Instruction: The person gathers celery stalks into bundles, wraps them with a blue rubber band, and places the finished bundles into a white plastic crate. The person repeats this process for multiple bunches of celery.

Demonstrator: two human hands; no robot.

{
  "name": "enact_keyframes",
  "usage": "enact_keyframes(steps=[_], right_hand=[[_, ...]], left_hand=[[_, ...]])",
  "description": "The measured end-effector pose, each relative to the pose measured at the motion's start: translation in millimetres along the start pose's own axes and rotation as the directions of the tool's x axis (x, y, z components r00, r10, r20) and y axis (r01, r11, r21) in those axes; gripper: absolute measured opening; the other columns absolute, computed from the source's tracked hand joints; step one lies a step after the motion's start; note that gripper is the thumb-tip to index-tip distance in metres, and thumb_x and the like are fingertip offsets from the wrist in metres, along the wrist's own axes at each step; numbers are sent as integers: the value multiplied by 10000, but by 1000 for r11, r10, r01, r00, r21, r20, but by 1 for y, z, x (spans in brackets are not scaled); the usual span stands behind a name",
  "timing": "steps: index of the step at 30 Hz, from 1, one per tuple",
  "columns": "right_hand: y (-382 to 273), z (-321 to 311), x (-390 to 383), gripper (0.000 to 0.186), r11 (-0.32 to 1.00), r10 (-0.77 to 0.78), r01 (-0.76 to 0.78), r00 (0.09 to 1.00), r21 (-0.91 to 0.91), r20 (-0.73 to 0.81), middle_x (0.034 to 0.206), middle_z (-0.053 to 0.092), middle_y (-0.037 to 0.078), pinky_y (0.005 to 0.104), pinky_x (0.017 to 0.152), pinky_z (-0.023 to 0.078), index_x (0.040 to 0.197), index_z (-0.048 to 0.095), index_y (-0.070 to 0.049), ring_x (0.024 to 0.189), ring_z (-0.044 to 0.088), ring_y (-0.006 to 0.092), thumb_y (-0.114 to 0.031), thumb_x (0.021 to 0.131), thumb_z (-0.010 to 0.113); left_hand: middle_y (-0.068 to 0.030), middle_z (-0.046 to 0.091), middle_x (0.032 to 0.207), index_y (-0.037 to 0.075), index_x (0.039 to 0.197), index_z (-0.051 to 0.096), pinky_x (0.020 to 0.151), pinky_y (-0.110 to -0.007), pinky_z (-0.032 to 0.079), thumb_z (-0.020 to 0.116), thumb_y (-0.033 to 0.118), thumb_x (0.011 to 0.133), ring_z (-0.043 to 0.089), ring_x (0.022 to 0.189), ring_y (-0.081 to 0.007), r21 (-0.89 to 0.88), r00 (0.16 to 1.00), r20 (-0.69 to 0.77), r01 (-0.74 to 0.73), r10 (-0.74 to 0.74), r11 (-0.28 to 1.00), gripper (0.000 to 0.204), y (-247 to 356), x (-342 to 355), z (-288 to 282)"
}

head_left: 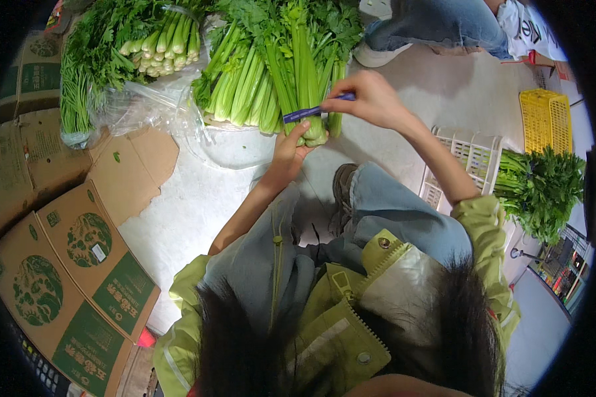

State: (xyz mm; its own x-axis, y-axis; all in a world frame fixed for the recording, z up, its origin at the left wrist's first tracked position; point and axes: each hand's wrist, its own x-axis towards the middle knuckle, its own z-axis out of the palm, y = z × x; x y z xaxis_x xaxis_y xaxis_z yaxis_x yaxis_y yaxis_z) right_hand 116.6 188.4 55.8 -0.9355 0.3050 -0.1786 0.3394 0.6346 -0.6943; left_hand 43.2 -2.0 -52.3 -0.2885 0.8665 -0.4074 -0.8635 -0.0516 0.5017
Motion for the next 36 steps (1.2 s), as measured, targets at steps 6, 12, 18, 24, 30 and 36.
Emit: enact_keyframes(steps=[6,12,18,24,30,36], right_hand=[[62,47,-18,249,932,210,-191,977,308,-32,635,639,40,273,507,384,865,736,-46,551,502,81,-285,799,728],[90,66,-6,384,795,88,-215,966,567,243,712,579,-25,212,565,367,1126,654,-39,644,466,44,-312,858,690],[94,58,57,714,802,267,-345,937,488,224,836,617,33,240,663,465,1316,457,-1,722,562,85,-501,845,650],[78,82,120,831,954,297,-289,945,77,-137,965,659,202,373,799,521,1258,436,99,883,653,325,-494,733,685],[68,101,118,779,982,129,-82,950,171,-283,907,647,263,434,755,512,1297,413,90,830,643,385,-392,741,668],[60,93,115,773,999,19,-4,954,51,-298,799,638,263,453,697,516,1283,422,102,748,640,400,-395,742,663]], left_hand=[[-199,525,1220,-99,1266,391,1033,-433,423,449,244,967,539,1148,-307,-86,992,92,95,-87,992,459,6,1,0],[-232,459,1297,-90,1317,326,1058,-496,388,489,246,948,504,1174,-376,-190,981,78,188,-177,964,524,5,3,-17],[-260,447,1312,-82,1339,311,1043,-531,397,521,284,925,479,1216,-395,-120,975,31,221,-219,968,591,2,5,-29],[-262,491,1282,-61,1348,333,1003,-555,428,494,357,942,502,1192,-416,-40,972,-7,235,-235,971,605,1,9,-29],[-256,496,1280,-29,1364,331,983,-560,441,429,487,961,533,1150,-424,-31,974,-20,223,-224,974,662,3,11,-32],[-254,528,1242,-42,1346,352,968,-549,455,413,552,941,556,1127,-412,23,961,-72,270,-268,963,721,-2,20,-39]])
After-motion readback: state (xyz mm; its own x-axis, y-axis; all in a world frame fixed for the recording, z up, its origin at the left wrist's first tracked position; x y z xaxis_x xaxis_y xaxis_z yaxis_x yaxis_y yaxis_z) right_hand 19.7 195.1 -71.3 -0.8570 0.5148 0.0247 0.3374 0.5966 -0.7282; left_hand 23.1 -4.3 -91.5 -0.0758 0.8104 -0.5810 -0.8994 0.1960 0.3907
